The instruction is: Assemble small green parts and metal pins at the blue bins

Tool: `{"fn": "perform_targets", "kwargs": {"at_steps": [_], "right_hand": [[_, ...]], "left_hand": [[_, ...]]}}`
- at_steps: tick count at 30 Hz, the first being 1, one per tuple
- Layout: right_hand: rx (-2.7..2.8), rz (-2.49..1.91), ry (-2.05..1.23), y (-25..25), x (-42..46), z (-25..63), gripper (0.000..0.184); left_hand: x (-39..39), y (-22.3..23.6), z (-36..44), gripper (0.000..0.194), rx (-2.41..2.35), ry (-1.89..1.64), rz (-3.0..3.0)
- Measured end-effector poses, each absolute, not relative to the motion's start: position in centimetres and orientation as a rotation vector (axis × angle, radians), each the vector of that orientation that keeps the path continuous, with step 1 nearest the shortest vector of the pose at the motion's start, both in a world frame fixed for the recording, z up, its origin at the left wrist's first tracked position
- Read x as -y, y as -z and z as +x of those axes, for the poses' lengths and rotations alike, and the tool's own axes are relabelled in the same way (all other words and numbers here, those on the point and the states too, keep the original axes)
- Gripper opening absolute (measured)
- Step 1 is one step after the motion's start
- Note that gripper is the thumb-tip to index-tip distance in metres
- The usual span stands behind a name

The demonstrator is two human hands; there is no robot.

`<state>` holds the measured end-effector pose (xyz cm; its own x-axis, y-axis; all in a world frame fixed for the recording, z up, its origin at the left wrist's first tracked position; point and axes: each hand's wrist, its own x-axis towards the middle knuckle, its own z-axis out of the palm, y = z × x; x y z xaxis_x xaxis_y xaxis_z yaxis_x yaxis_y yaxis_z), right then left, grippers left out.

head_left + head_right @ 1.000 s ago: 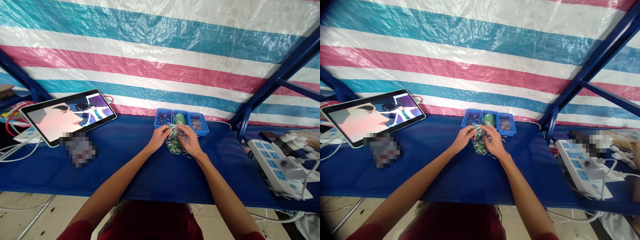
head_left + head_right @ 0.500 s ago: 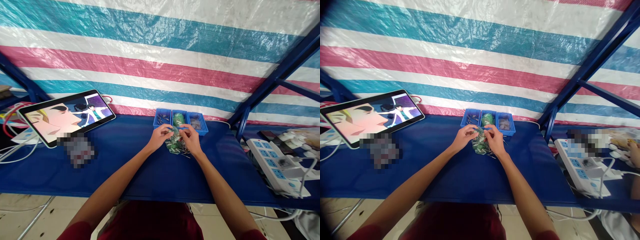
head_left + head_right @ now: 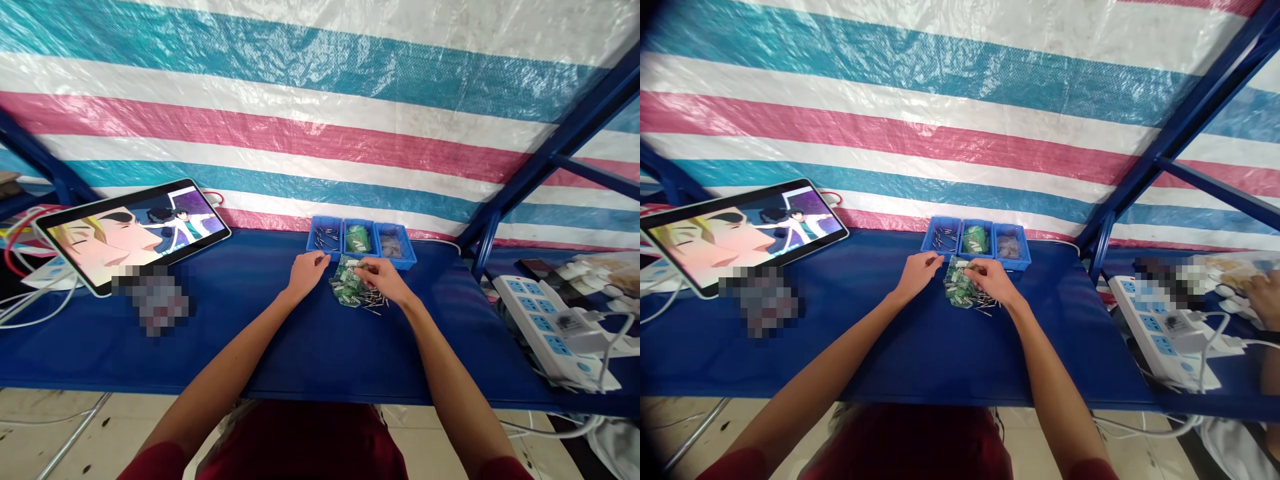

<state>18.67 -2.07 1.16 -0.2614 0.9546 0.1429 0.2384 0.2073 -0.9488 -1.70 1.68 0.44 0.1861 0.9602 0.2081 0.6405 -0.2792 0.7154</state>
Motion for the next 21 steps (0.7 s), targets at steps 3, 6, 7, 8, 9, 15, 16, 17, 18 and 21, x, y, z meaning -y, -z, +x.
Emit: {"fn": "perform_targets", "kwargs": {"at_steps": [3, 6, 7, 8, 9, 15, 16, 17, 18, 21], "right_hand": [[1.355, -1.13, -1.201, -1.0, 1.5, 18.7, 0.034], [1.054, -1.171, -1.099, -0.5, 1.0, 18.5, 0.045], [1.021, -1.206, -1.022, -0.3, 1.0, 18.4, 0.052], [1.036, -1.25, -0.913, -0.1, 0.9, 18.4, 0.054], [1.101, -1.295, -0.782, 0.0, 0.9, 18.3, 0.053], [1.945, -1.503, -0.113, 0.4, 0.2, 17.7, 0.045], [2.029, -1.559, -0.07, 0.4, 0.0, 17.5, 0.046], [2.085, -1.618, -0.039, 0.4, -0.1, 17.4, 0.047], [2.119, -1.673, -0.016, 0.4, -0.2, 17.4, 0.047], [2.154, -1.773, 0.018, 0.4, -0.1, 17.5, 0.048]], "left_hand": [[-1.6, -0.5, -1.7, 0.028, -1.645, -0.691, 2.1], [-1.5, -0.6, -1.5, 0.025, -1.708, -0.618, 2.103], [-1.5, -0.6, -1.5, 0.025, -1.715, -0.605, 2.101], [-1.5, -0.6, -1.5, 0.025, -1.72, -0.593, 2.1], [-1.5, -0.7, -1.5, 0.025, -1.727, -0.582, 2.101], [-1.5, -0.8, -1.6, 0.023, -1.77, -0.466, 2.146], [-1.5, -0.9, -1.6, 0.023, -1.749, -0.432, 2.162], [-1.5, -0.9, -1.6, 0.023, -1.722, -0.404, 2.174], [-1.5, -0.9, -1.7, 0.024, -1.693, -0.384, 2.185], [-1.4, -1.0, -1.7, 0.028, -1.621, -0.353, 2.215]]}}
